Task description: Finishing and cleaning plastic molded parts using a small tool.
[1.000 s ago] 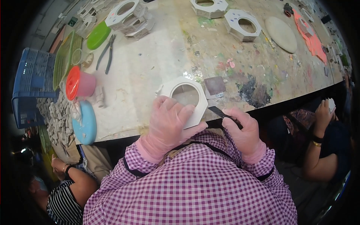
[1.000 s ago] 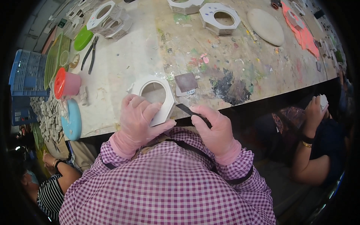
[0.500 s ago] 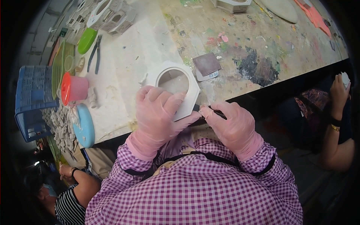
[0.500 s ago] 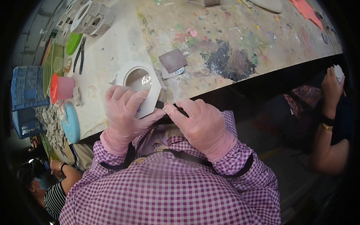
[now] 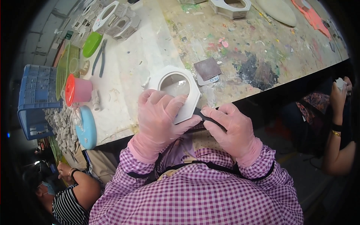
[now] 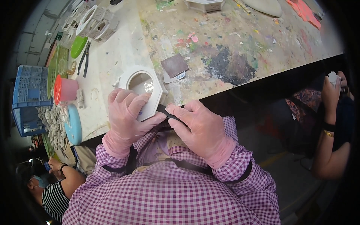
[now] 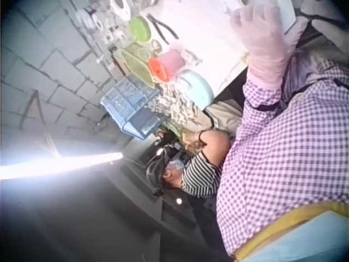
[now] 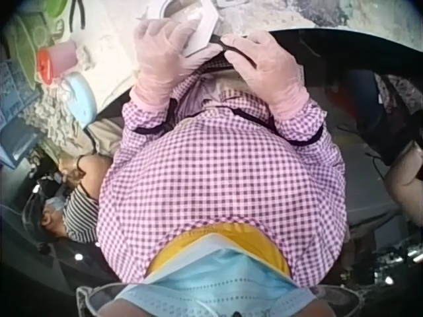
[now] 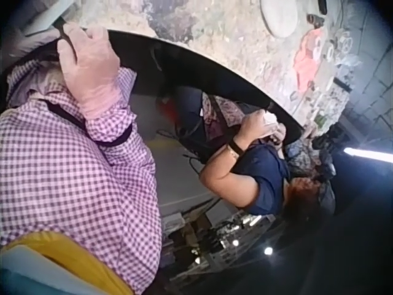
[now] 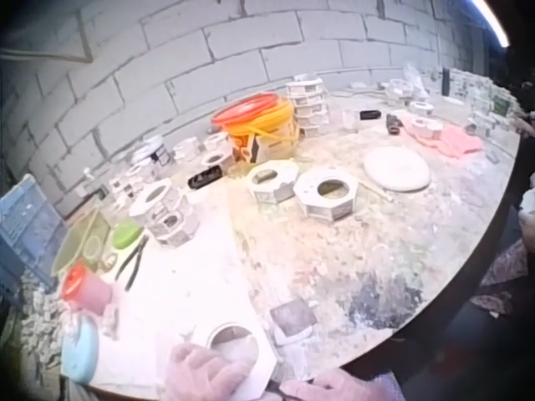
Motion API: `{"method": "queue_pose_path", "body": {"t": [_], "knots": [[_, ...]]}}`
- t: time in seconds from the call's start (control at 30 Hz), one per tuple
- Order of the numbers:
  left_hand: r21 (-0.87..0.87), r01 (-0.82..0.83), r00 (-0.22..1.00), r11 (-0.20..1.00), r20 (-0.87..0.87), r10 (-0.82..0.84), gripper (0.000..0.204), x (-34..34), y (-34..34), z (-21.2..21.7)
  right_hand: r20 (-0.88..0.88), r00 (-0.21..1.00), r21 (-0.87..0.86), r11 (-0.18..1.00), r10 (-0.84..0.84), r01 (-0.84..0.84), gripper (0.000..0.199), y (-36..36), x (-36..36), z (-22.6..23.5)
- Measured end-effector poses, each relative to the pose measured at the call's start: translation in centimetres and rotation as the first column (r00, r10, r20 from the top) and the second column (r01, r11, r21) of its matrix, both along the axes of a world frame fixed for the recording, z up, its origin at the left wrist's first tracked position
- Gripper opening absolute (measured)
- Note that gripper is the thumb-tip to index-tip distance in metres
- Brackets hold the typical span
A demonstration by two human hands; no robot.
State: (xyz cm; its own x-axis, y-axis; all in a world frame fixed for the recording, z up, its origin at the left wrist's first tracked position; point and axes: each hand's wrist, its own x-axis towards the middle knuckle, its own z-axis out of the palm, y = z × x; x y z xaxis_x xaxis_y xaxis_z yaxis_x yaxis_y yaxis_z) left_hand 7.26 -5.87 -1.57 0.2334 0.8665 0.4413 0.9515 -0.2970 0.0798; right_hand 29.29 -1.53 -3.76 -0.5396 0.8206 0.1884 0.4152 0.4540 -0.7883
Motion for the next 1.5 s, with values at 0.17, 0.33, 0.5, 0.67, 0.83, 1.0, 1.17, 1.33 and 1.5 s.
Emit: {"method": "queue_pose_path", "body": {"t": [0.17,0.33,0.5,0.67,0.83,1.0,1.17,1.33,1.5], "knots": [[-0.008,0.009,1.000,1.000,0.015,-0.009,0.057,-0.2,0.0,0.0,-0.045,0.999,-0.060,0.998,-0.009,0.006,0.029,-0.2,-0.2,-0.4],[-0.012,0.023,1.000,1.000,0.017,-0.023,0.058,-0.4,0.0,0.0,-0.041,0.999,0.023,1.000,-0.009,0.010,0.026,-0.5,-0.6,-0.6],[-0.011,0.010,1.000,1.000,0.018,-0.010,0.058,-0.4,-0.1,0.0,0.010,0.999,0.281,0.959,0.033,-0.034,0.026,-0.3,-0.2,-0.6],[-0.023,0.015,1.000,1.000,0.025,-0.014,0.057,-0.4,-0.1,0.0,-0.013,1.000,0.202,0.979,-0.001,0.004,0.030,0.0,0.2,-0.9],[-0.009,0.019,1.000,1.000,0.016,-0.019,0.056,-0.3,0.0,0.0,-0.025,1.000,0.190,0.982,0.000,0.004,0.032,-0.2,0.2,-1.2],[-0.013,0.019,1.000,1.000,0.020,-0.019,0.056,-0.3,-0.1,0.0,0.034,0.999,0.183,0.983,-0.012,0.006,0.032,-0.3,0.2,-1.2],[-0.012,0.011,0.999,1.000,0.036,-0.011,0.056,-0.2,0.0,0.0,0.027,1.000,0.233,0.972,-0.006,-0.001,0.032,-0.2,0.1,-1.3],[-0.015,0.004,1.000,1.000,0.022,-0.004,0.055,-0.2,-0.1,0.0,0.018,1.000,0.272,0.962,-0.026,0.020,0.031,-0.2,-0.2,-1.6],[-0.014,0.006,1.000,1.000,0.022,-0.005,0.054,-0.3,-0.1,-0.1,0.012,0.999,0.367,0.929,-0.046,0.038,0.030,0.1,-0.8,-1.7]]}}
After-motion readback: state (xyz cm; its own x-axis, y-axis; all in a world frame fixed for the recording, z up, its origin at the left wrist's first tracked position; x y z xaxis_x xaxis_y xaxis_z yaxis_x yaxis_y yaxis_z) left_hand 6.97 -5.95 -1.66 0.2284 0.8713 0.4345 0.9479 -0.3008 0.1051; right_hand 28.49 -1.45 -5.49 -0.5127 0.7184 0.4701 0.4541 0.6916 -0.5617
